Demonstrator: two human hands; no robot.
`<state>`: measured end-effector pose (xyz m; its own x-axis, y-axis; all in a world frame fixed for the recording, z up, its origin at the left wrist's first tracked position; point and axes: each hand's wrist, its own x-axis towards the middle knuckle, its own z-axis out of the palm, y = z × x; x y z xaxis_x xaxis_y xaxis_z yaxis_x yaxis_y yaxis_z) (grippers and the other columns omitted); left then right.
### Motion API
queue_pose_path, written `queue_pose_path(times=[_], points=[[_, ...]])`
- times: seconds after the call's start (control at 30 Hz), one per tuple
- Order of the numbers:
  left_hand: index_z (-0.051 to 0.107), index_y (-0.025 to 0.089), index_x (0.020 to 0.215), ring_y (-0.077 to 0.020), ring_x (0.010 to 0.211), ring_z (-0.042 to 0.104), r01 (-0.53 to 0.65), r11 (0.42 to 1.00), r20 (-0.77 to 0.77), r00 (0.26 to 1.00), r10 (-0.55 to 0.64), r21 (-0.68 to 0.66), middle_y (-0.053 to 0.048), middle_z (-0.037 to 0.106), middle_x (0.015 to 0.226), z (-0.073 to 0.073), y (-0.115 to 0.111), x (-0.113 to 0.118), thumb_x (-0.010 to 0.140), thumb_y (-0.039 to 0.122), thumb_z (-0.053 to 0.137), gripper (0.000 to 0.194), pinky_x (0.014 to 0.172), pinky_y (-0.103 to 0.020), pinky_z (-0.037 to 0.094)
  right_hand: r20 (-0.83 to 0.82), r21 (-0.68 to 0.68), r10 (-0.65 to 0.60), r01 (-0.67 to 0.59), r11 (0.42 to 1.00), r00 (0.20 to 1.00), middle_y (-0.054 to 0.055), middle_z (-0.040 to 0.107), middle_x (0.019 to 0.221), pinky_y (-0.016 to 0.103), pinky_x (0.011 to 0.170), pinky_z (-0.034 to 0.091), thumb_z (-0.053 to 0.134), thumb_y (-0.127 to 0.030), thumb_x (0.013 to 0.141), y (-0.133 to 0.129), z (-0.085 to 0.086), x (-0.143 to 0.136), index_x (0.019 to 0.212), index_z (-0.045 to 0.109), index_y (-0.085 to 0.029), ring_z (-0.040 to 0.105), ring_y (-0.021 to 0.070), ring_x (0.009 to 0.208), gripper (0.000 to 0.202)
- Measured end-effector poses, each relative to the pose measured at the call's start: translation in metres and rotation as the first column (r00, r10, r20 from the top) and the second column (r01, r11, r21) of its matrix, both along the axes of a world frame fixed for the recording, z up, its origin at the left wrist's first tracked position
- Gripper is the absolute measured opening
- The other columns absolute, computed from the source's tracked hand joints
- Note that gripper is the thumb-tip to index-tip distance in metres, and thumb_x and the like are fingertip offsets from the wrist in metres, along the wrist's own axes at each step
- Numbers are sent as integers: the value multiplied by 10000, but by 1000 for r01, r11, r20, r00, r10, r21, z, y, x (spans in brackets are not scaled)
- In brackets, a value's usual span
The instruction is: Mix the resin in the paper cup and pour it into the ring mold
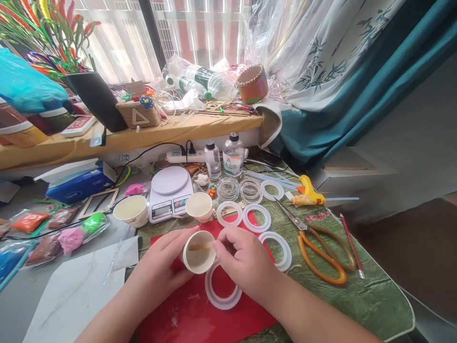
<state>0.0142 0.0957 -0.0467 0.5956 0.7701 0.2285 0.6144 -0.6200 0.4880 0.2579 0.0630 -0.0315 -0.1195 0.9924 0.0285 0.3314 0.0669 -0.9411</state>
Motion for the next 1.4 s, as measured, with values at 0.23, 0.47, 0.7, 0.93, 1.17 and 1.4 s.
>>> queue_pose_path(times=[0.23,0.47,0.7,0.93,1.17,1.4], points=[[577,359,1489,-292,1244,725,-3,1000,0,1000,3,-3,-75,729,1418,1,0,0,984,362,707,521,1026,-388,613,-28,-24,13,-14,1000,1000,-41,559,691,268,599,363,596,-262,959,0,0,-1,747,538,-220,503,134,645,223],[573,362,1492,-293,1234,734,-2,1000,7,1000,2,28,-75,735,1411,0,0,0,980,354,703,529,1028,-386,612,33,45,19,-20,999,999,-43,532,693,273,607,348,586,-241,959,-1,0,0,724,498,-218,489,130,652,252],[585,366,1481,-298,1216,744,-3,1000,12,1000,2,28,-71,742,1402,1,0,1,984,391,701,511,998,-382,626,57,55,2,-5,998,998,-40,526,694,281,609,339,573,-243,965,0,2,0,724,488,-223,479,137,658,256],[579,374,1483,-290,1231,732,4,1000,9,1000,-4,21,-63,732,1414,0,0,0,979,359,703,519,1014,-380,618,48,49,-8,6,999,999,-38,531,678,279,595,334,576,-262,965,-1,2,2,721,495,-223,485,136,641,260],[573,385,1485,-284,1221,736,3,1000,19,1000,-3,24,-54,735,1406,1,0,1,978,359,710,526,1013,-366,609,26,6,8,-8,1000,1000,-47,522,674,274,587,330,586,-250,960,-1,1,1,727,496,-222,472,130,633,252],[559,400,1488,-255,1233,724,5,1000,9,1000,-5,16,-32,727,1412,3,0,2,1000,369,687,506,1032,-341,593,-9,-4,-3,3,1000,1000,-48,540,681,267,590,344,590,-257,968,-1,2,0,732,510,-219,483,127,639,252]])
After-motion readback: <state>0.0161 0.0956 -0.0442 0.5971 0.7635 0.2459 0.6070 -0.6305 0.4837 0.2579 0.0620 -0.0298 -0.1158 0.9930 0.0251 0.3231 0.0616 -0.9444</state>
